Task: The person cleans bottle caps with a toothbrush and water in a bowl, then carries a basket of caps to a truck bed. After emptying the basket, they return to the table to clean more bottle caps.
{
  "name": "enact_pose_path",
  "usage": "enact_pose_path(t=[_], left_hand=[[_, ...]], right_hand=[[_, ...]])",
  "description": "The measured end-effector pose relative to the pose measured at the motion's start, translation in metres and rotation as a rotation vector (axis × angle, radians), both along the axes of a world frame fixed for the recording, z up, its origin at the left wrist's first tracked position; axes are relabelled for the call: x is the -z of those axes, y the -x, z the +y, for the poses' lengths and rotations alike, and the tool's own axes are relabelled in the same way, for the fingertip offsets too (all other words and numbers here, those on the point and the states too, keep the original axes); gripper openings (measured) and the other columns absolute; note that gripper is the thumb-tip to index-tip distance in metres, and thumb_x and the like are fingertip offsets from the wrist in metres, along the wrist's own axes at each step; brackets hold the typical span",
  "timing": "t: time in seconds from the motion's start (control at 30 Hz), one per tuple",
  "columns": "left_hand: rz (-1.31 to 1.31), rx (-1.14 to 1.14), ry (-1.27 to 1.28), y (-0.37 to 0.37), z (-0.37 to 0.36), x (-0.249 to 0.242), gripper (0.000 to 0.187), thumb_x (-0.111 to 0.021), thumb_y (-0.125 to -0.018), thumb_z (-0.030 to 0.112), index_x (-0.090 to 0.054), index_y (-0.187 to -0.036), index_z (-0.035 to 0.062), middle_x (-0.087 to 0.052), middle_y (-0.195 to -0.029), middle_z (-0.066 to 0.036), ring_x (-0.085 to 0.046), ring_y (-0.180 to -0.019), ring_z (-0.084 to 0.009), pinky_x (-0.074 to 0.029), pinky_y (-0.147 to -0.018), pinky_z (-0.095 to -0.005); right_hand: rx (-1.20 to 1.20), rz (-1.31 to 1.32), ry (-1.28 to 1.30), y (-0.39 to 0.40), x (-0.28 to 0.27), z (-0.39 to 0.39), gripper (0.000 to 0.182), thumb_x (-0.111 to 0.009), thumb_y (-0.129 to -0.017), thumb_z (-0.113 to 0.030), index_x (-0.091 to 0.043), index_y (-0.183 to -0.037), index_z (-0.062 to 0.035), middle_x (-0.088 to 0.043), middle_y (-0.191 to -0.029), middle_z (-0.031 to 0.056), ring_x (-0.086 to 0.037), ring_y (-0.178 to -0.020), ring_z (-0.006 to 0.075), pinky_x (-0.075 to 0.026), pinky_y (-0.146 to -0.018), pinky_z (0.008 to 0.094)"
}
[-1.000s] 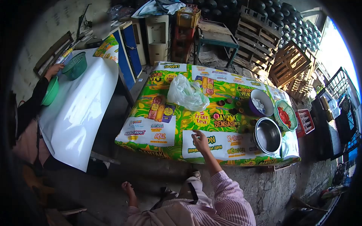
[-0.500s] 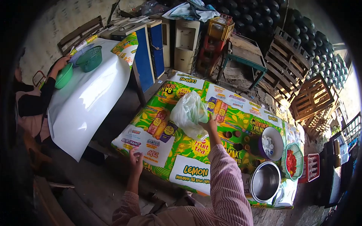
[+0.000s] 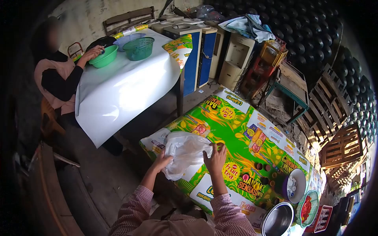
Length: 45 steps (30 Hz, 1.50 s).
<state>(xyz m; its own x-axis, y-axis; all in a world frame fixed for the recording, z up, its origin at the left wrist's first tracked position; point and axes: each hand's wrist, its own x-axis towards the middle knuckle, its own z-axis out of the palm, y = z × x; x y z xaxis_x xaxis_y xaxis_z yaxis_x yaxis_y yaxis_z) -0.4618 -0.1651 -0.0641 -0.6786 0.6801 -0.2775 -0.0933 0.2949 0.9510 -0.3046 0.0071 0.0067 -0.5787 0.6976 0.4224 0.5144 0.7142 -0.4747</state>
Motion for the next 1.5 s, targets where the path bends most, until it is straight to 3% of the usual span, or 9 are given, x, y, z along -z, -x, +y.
enact_pose_path(t=[0.1,0.23,0.37,0.47,0.7,0.8,1.03,1.2,1.5], left_hand=[[-0.116,-0.050,-0.024,0.016,-0.039,-0.039,0.051,-0.054,-0.078,0.013,-0.036,-0.124,0.0011,-0.051,-0.112,-0.010,-0.050,-0.100,-0.0159,-0.041,-0.084,-0.0293],[-0.032,-0.035,-0.195,0.065,-0.106,-0.056,0.041,-0.050,-0.081,0.015,-0.042,-0.118,0.0015,-0.052,-0.108,-0.010,-0.050,-0.097,-0.0170,-0.041,-0.084,-0.0297],[0.101,-0.078,-0.170,0.119,-0.177,-0.122,0.044,-0.052,-0.085,0.020,-0.038,-0.123,0.0031,-0.047,-0.116,-0.009,-0.046,-0.105,-0.0161,-0.038,-0.087,-0.0279],[0.310,-0.138,-0.172,0.169,-0.211,-0.167,0.049,-0.053,-0.083,0.019,-0.035,-0.126,0.0040,-0.044,-0.121,-0.010,-0.043,-0.109,-0.0166,-0.037,-0.089,-0.0275],[1.118,-0.300,0.201,0.279,-0.256,-0.230,0.053,-0.060,-0.071,0.007,-0.037,-0.120,0.0042,-0.048,-0.107,-0.019,-0.054,-0.092,-0.0326,-0.044,-0.080,-0.0350],[1.186,-0.500,0.579,0.291,-0.241,-0.264,0.067,-0.069,-0.062,0.005,-0.033,-0.119,0.0020,-0.038,-0.114,-0.017,-0.049,-0.101,-0.0316,-0.043,-0.082,-0.0358],[1.749,-0.595,0.429,0.346,-0.209,-0.285,0.062,-0.064,-0.060,0.006,-0.034,-0.114,-0.0005,-0.035,-0.116,-0.016,-0.040,-0.106,-0.0311,-0.028,-0.091,-0.0396],[1.196,-0.139,0.495,0.411,-0.183,-0.255,0.053,-0.060,-0.072,0.021,-0.039,-0.118,0.0034,-0.039,-0.123,-0.017,-0.035,-0.116,-0.0336,-0.025,-0.095,-0.0416],[0.868,0.073,0.832,0.468,-0.175,-0.238,0.108,-0.065,-0.055,0.062,-0.018,-0.135,0.0056,-0.018,-0.138,-0.022,-0.012,-0.130,-0.0349,-0.013,-0.105,-0.0416]], right_hand=[[-0.313,-0.090,0.046,0.040,0.041,0.003,0.039,-0.073,-0.061,-0.022,-0.051,-0.092,-0.0117,-0.050,-0.101,0.0134,-0.043,-0.106,0.0312,-0.032,-0.087,0.0444],[-0.644,0.198,0.492,0.119,0.053,-0.046,0.019,-0.061,-0.070,-0.005,-0.051,-0.087,-0.0053,-0.056,-0.075,0.0095,-0.058,-0.071,0.0232,-0.045,-0.067,0.0331],[-0.796,0.180,0.494,0.188,-0.044,-0.112,0.020,-0.058,-0.070,-0.001,-0.051,-0.089,-0.0038,-0.054,-0.076,0.0110,-0.054,-0.065,0.0211,-0.043,-0.061,0.0316],[-0.832,0.016,0.150,0.232,-0.109,-0.144,0.039,-0.066,-0.066,-0.021,-0.051,-0.098,-0.0051,-0.058,-0.089,0.0162,-0.057,-0.080,0.0352,-0.047,-0.070,0.0386],[-0.567,-0.533,-0.665,0.347,-0.192,-0.154,0.091,-0.074,-0.052,-0.043,-0.034,-0.130,-0.0191,-0.044,-0.114,0.0111,-0.043,-0.107,0.0263,-0.033,-0.089,0.0408],[-0.518,-0.599,-0.679,0.395,-0.208,-0.160,0.106,-0.076,-0.048,-0.037,-0.018,-0.136,-0.0221,-0.034,-0.126,0.0140,-0.034,-0.118,0.0328,-0.025,-0.095,0.0504],[-0.629,-0.767,-0.533,0.525,-0.216,-0.167,0.117,-0.076,-0.050,-0.041,0.001,-0.137,-0.0298,-0.007,-0.144,0.0108,-0.011,-0.130,0.0390,-0.010,-0.096,0.0652],[-0.765,-0.812,-0.323,0.598,-0.199,-0.154,0.115,-0.068,-0.051,-0.060,-0.004,-0.138,-0.0240,-0.008,-0.143,0.0131,-0.008,-0.131,0.0373,-0.008,-0.097,0.0639],[-0.914,-0.543,0.030,0.642,-0.150,-0.135,0.100,-0.059,-0.062,-0.063,-0.025,-0.132,0.0012,-0.032,-0.131,0.0256,-0.029,-0.125,0.0332,-0.023,-0.102,0.0442]])
